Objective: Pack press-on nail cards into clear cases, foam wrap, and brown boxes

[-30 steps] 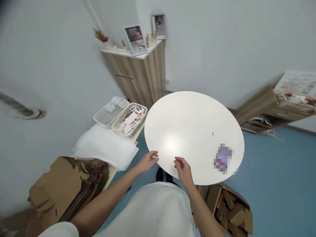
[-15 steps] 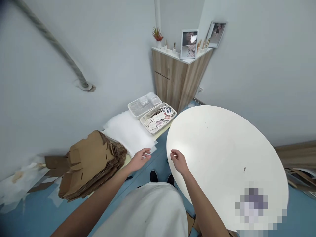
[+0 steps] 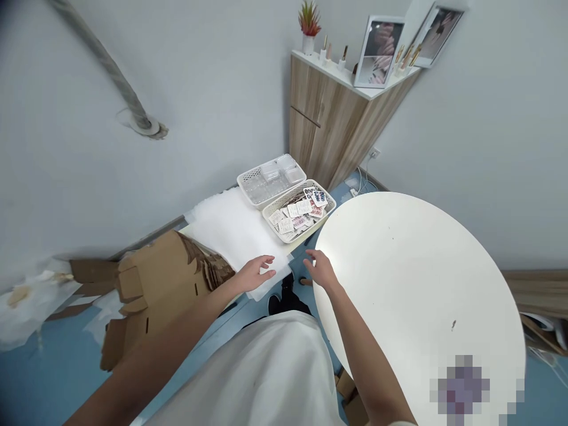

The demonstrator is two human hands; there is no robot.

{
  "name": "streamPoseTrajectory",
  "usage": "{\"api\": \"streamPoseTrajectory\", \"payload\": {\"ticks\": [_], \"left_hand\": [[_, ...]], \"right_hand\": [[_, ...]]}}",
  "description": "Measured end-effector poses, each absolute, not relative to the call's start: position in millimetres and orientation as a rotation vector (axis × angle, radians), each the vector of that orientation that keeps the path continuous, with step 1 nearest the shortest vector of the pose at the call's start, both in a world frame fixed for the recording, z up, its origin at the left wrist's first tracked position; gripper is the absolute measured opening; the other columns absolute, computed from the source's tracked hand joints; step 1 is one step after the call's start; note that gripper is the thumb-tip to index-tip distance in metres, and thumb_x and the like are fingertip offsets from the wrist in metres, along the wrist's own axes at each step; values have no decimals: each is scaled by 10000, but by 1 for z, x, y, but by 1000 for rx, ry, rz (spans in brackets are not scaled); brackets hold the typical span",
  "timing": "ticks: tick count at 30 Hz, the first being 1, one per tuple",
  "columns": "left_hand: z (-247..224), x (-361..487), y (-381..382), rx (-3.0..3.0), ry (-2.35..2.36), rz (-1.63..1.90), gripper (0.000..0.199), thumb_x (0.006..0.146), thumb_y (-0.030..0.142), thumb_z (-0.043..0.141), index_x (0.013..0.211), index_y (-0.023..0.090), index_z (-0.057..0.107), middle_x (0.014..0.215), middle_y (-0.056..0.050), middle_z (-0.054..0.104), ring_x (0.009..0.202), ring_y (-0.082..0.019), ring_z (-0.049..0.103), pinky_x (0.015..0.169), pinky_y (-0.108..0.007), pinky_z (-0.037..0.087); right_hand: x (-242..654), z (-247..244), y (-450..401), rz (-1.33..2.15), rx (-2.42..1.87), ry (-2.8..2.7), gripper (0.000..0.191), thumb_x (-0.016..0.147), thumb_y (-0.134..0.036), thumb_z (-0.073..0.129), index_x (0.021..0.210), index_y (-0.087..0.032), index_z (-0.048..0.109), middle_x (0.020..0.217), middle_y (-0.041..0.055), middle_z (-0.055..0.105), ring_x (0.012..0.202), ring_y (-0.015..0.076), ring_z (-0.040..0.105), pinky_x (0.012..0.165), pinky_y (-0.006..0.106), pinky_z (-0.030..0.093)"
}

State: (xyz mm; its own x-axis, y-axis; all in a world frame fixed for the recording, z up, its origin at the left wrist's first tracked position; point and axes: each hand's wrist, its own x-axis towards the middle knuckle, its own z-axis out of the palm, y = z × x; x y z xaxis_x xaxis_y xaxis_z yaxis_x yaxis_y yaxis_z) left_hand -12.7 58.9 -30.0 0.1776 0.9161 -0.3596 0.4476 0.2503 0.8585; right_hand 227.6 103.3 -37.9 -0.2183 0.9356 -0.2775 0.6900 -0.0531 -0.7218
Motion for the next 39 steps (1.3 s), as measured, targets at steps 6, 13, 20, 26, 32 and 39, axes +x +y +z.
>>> {"api": "streamPoseTrajectory", "payload": {"ticks": [6, 13, 20, 26, 32, 39], "left_hand": [[-34, 5, 135, 1390, 1443, 434, 501, 686, 451, 599, 1120, 202, 559, 1193, -111, 544, 1003, -261, 560, 787, -336, 454], [-60, 36, 220, 1068, 1461, 487, 550, 722, 484, 560, 1176, 177, 517, 1251, -117, 514, 1096, -260, 514, 887, -346, 405], [-90, 53, 251, 678, 1448, 604, 596, 762, 400, 505, 1310, 226, 351, 1404, -65, 335, 1261, -232, 346, 989, -344, 324], [-89, 61, 260, 621, 1445, 641, 565, 709, 213, 483, 1267, 200, 393, 1370, -62, 376, 1271, -251, 317, 963, -335, 367], [-87, 62, 265, 622, 1369, 729, 508, 668, 139, 453, 1171, 212, 467, 1256, -35, 486, 1170, -229, 435, 886, -318, 425], [-84, 49, 259, 643, 1308, 833, 425, 682, 155, 448, 1102, 193, 505, 1138, -39, 555, 1077, -202, 502, 860, -318, 427]], "right_hand": [[222, -46, 168, 975, -1755, -1964, 335, 801, -316, 465, 1101, -188, 543, 1129, 105, 555, 1053, 231, 520, 881, 402, 438], [213, -66, 233, 904, -1746, -2037, 368, 792, -280, 466, 1130, -151, 530, 1194, 135, 513, 1131, 258, 464, 934, 412, 405], [200, -88, 267, 933, -1760, -2021, 410, 789, -284, 474, 1175, -144, 491, 1305, 149, 405, 1224, 279, 361, 1003, 447, 325], [191, -98, 271, 938, -1756, -2015, 429, 787, -282, 493, 1198, -160, 462, 1296, 151, 379, 1220, 292, 341, 976, 461, 341], [188, -100, 270, 908, -1761, -2058, 421, 764, -252, 519, 1172, -151, 493, 1179, 155, 424, 1136, 305, 395, 926, 461, 380], [186, -90, 266, 1016, -1762, -1931, 413, 773, -316, 520, 1158, -169, 511, 1109, 119, 473, 1086, 265, 443, 932, 430, 379]]}}
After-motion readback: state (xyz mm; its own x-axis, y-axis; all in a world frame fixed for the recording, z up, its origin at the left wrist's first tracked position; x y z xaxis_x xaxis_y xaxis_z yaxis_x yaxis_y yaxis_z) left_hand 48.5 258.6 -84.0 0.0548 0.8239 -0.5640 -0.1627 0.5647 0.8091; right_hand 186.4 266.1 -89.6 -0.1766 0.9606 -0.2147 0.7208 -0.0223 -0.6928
